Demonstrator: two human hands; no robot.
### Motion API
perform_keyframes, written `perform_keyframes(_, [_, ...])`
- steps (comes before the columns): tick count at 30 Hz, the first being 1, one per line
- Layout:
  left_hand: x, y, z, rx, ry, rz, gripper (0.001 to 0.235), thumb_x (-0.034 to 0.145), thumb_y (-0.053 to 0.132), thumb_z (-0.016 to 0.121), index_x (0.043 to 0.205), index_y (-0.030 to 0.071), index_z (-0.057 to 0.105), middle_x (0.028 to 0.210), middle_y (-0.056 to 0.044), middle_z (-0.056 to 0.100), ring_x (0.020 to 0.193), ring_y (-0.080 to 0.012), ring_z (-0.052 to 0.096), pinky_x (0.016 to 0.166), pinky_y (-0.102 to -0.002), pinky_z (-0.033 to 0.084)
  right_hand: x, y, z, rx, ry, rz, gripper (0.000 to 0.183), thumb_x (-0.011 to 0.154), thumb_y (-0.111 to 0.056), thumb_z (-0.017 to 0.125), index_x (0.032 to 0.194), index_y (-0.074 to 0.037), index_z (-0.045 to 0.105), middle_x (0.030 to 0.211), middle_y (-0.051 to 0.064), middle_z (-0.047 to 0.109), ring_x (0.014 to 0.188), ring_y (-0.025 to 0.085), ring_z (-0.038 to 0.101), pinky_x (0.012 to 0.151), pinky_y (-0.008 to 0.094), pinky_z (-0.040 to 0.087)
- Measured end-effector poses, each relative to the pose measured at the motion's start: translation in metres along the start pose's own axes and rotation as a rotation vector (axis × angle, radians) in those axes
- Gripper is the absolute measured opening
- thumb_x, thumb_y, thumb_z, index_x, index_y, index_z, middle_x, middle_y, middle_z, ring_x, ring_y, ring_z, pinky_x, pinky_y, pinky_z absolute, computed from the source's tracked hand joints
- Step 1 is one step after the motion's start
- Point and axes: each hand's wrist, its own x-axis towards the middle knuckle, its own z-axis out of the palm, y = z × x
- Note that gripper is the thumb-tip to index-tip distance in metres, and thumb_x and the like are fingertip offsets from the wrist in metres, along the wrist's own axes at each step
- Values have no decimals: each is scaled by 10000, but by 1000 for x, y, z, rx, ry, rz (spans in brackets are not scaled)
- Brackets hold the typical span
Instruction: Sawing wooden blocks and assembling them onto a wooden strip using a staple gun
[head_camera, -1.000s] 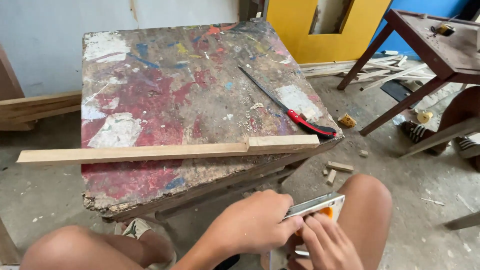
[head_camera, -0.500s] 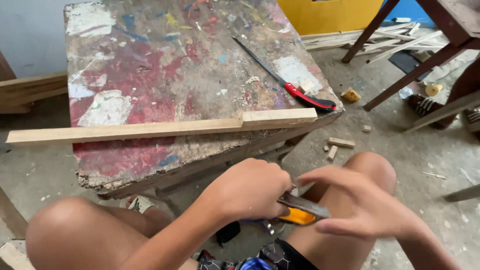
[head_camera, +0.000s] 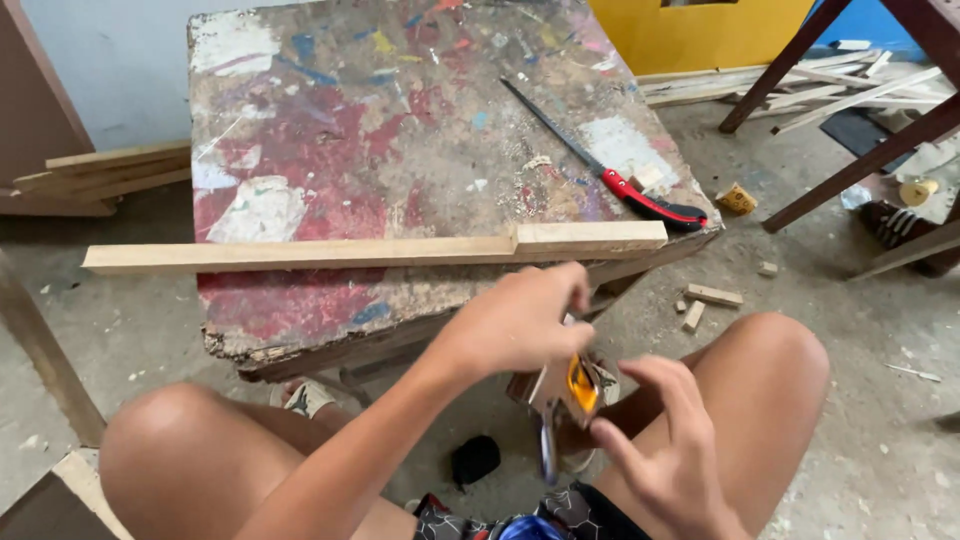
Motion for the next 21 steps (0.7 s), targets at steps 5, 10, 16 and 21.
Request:
perform_keyframes(5, [-2,3,3,-180,78,-250,231,873,331,558,1038,170,550,878,-34,697,665,-202,603,654,-395,436,-32,-31,34,-70,-51,78,945,656,-495,885,1383,-27,504,1353,185,518,1281,323,513,1116,426,414])
perform_keyframes(10, [-8,18,8,-298,11,-367,247,898,362,509,1064,180,489,823,-40,669,589,-185,561,620,-361,413,-11,-23,55,-358,311,98,764,684,-414,883,1228,-72,470,1303,168,545,1249,331,509,1066,438,354])
perform_keyframes(16, [1,22,17,-208,-38,-319,321,897,361,508,1131,147,463,929,-57,675,627,-209,614,668,-397,435,6,0,32,-153,77,255,400,693,-211,751,1065,-138,624,1055,21,691,970,228,646,914,363,455])
perform_keyframes(21, [1,26,27,-174,-64,-263,370,910,365,521,1186,123,478,818,-75,687,595,-229,657,647,-422,479,6,14,42,28,134,43,112,852,-65,681,960,-42,662,1056,126,688,1102,281,637,959,372,496])
